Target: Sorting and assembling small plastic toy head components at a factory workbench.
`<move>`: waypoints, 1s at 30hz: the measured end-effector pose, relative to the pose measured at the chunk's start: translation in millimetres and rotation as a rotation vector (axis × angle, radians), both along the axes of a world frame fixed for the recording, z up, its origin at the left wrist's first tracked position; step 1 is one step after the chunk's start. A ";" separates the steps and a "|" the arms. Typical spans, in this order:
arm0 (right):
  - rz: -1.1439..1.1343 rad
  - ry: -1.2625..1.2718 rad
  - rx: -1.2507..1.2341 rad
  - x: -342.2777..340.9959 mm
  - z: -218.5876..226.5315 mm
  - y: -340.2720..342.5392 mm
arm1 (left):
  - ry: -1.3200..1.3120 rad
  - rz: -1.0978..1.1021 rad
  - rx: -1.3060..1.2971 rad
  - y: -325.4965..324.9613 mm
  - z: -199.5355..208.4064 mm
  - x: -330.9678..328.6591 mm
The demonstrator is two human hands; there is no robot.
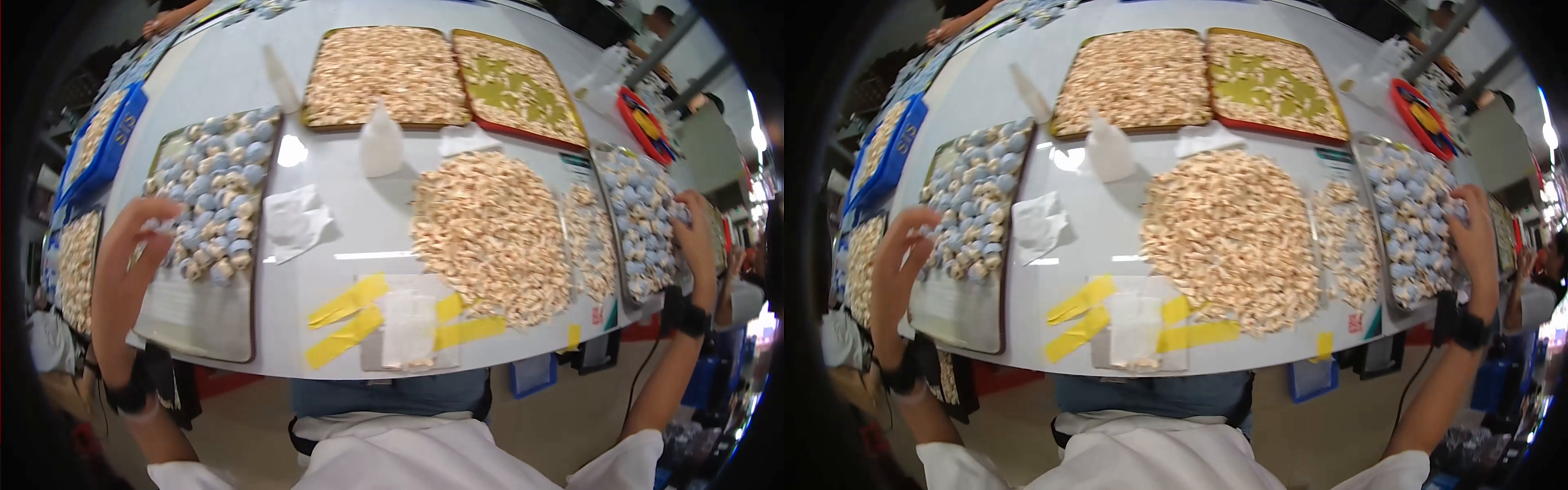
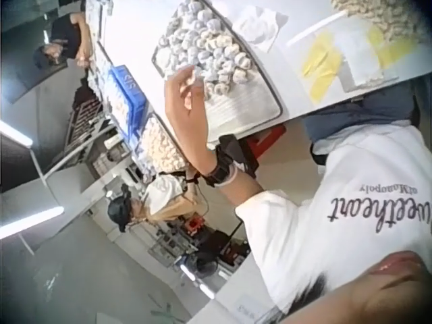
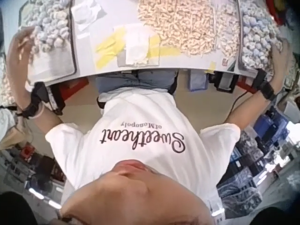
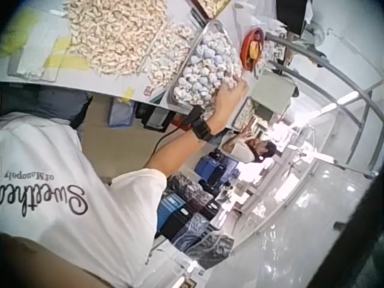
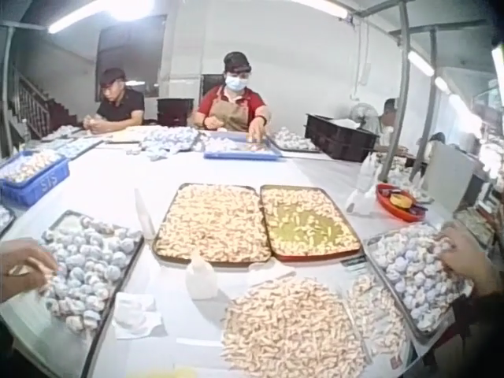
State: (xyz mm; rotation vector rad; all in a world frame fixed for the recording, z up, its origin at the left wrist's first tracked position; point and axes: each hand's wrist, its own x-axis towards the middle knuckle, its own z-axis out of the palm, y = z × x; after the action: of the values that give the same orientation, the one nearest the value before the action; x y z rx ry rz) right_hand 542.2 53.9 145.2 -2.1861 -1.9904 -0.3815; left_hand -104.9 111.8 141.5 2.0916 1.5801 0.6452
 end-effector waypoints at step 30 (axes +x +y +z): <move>0.357 0.426 -0.275 -174.4 -22.9 4.1 | 0.490 0.032 0.013 -39.4 -28.4 0.4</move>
State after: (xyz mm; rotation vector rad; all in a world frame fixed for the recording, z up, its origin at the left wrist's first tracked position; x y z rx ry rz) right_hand 367.9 58.0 122.4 -1.7821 -2.2044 0.3922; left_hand -104.6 72.4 113.0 2.3590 1.8636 0.1507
